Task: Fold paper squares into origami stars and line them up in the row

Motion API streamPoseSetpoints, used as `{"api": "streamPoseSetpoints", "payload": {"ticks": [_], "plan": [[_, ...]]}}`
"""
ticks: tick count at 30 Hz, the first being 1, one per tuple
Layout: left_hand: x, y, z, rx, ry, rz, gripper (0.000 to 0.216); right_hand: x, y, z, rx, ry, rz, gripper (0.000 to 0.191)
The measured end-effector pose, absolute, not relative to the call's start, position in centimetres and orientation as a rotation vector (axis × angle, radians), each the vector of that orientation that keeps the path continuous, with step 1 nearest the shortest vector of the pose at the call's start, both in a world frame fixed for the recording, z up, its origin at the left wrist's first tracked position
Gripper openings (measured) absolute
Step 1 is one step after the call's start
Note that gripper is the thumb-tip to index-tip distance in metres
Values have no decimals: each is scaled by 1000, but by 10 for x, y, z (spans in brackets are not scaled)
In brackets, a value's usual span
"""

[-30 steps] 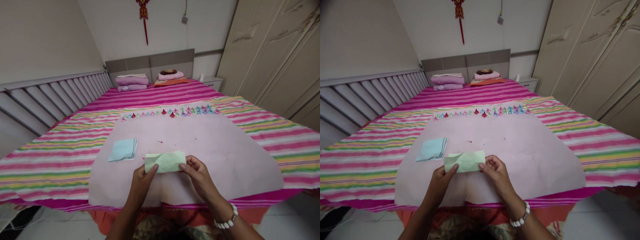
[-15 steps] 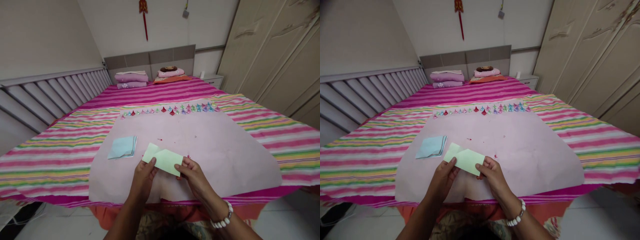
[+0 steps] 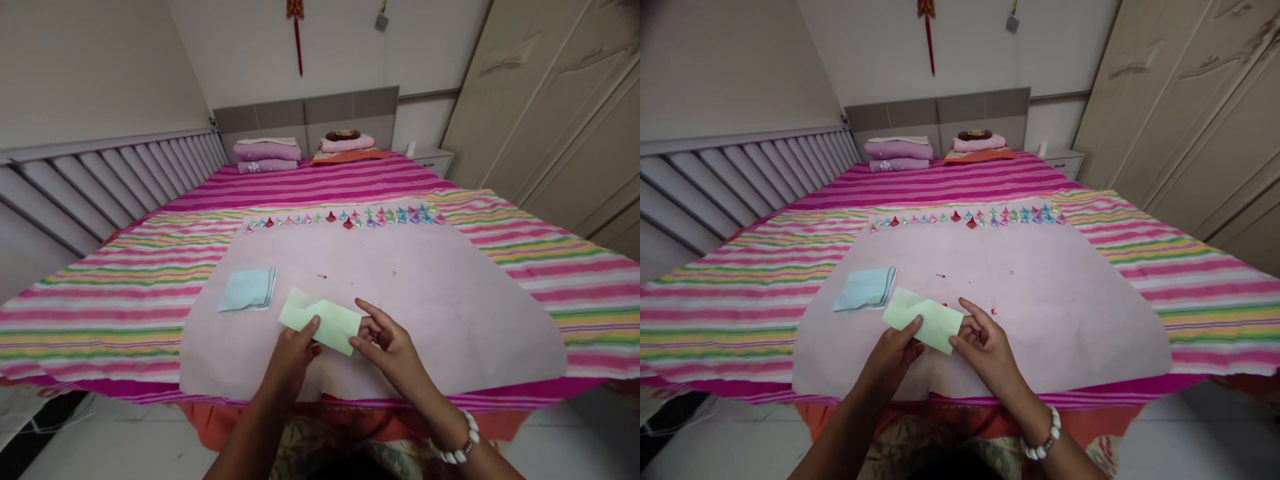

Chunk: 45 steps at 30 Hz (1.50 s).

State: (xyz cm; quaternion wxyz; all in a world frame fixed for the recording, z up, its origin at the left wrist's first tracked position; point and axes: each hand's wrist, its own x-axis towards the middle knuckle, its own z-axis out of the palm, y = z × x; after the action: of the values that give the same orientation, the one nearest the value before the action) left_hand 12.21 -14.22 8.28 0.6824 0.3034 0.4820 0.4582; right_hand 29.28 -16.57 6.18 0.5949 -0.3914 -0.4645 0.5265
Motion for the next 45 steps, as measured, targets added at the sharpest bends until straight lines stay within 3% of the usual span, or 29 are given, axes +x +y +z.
{"api": "streamPoseSetpoints", "payload": {"ticks": [9, 13, 20, 25, 33, 40, 45], "plan": [[111, -139, 85, 839, 1140, 1079, 33, 298, -159, 50, -1058, -1047, 1307, 55], [111, -140, 86, 1058, 1175, 983, 33, 299, -156, 64, -1084, -1051, 1299, 42], [125, -148, 83, 1128, 944, 829, 28, 286, -153, 76, -957, -869, 1632, 25], [121, -146, 71, 1032, 896, 912, 46, 285, -151, 73, -983, -748, 1582, 22], [119, -148, 71, 1088, 982, 929, 27, 288, -150, 73, -967, -684, 1573, 9], [123, -150, 79, 1242, 1118, 936, 20, 291, -148, 72, -842, -620, 1634, 19], [128, -151, 79, 1380, 1103, 993, 14, 288, -149, 69, -1013, -657, 1554, 24]]}}
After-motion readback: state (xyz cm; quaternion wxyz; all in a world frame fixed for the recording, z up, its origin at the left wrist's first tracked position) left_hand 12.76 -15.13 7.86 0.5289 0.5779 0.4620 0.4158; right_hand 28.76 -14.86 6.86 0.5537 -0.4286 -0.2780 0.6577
